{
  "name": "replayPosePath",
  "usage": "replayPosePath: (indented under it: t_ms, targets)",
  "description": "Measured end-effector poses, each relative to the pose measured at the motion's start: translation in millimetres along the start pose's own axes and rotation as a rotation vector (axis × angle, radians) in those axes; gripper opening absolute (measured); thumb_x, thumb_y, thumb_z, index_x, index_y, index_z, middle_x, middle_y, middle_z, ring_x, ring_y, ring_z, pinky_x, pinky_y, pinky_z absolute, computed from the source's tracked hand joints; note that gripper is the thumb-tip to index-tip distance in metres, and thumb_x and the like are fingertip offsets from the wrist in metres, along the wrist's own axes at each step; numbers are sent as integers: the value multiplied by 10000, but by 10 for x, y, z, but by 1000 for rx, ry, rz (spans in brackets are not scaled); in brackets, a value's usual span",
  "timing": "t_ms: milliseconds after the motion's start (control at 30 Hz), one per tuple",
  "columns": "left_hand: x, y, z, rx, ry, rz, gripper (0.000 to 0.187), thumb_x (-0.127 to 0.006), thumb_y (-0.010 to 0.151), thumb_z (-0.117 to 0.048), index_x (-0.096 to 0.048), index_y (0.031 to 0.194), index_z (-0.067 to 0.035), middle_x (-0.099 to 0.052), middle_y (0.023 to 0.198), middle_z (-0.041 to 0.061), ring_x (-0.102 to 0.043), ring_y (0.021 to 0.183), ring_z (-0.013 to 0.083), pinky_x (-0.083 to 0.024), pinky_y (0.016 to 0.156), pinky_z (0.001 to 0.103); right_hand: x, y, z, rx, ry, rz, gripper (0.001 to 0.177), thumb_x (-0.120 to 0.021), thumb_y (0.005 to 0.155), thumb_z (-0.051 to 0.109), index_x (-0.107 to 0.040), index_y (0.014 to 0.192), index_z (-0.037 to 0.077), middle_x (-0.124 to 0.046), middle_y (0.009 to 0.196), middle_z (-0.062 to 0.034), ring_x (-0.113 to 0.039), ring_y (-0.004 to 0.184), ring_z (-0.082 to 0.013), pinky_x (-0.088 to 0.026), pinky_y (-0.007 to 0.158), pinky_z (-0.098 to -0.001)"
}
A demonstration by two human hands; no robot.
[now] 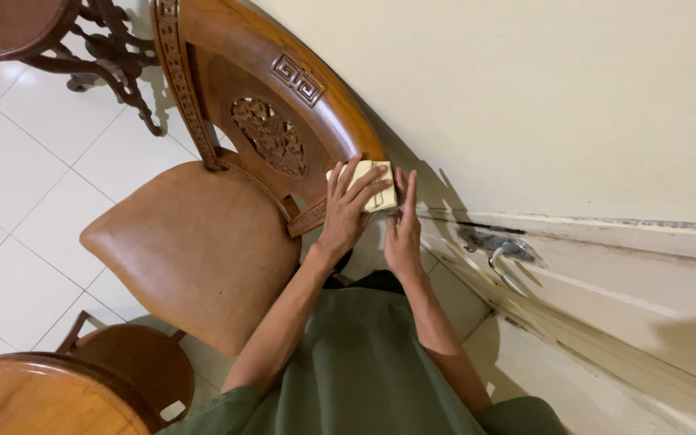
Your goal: The person cleans various wooden chairs by hand using a cloth.
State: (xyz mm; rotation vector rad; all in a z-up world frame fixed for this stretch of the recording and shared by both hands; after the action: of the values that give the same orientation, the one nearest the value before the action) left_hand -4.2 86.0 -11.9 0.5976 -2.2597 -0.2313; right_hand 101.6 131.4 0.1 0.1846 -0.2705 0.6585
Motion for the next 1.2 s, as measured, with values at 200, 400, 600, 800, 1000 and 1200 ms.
replayPosePath:
  t_ms: [200,400,600,800,1000,1200]
  targets:
    - [48,-95,4,-95,48,-141,485,-849,825,-177,-682,1275,-242,-582,1490,-80,-353,1529,263,-213,1316,547,-146,30,-5,53,-287,-2,937,-477,959,-185,83,1651,111,-97,1746,-153,-226,1590,-365,-324,1229,-477]
    - [122,-262,21,-80,-58,-22,491,-824,809,-129,-676,1263,-243,-609,1436,-68,-420,1479,273,-271,1280,526,-144,-24,-8,66,-319,10,984,-485,898,-188,94,1640,99,-77,1735,-159,-184,1590,-353,-267,1248,-509]
    - [292,110,-75,10,125,-129,631,-817,816,-55,-643,1379,-280,-549,1541,-80,-383,1528,249,-270,1304,500,-171,-48,-369,99,-349,-4,929,-513,953,-161,58,1645,81,19,1731,-201,-148,1599,-374,-294,1239,-489]
    - [118,249,-197,-54,191,196,752,-875,725,-224,-593,1419,-289,-495,1541,-74,-365,1480,289,-250,1243,543,-163,-57,-351,-1,-366,9,1128,-787,841,-15,43,1605,15,35,1690,-254,-157,1564,-411,-301,1258,-515]
    - [-165,191,0,-94,214,159,650,-854,708,-272,-641,1322,-250,-569,1477,-56,-385,1456,305,-223,1225,555,-175,-62,-79,74,-426,-124,1164,-849,836,12,-10,1641,42,-8,1726,-225,-204,1589,-420,-318,1290,-482]
    - [-52,-15,27,-114,193,-41,612,-856,730,-269,-658,1308,-245,-606,1430,-51,-394,1440,304,-241,1203,533,-90,0,17,-3,-570,-200,1270,-909,722,111,-19,1624,29,-319,1679,-94,-335,1542,-330,-218,1286,-557]
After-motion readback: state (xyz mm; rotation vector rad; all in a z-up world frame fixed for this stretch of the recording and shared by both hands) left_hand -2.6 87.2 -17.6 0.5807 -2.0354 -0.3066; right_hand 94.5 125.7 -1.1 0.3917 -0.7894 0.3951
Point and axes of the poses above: each hand's wrist, its own y-axis towards the middle knuckle, its own x-axis out of the back of the hand, z = x × y, the point moved 10 cm from there along y, towards the middle knuckle
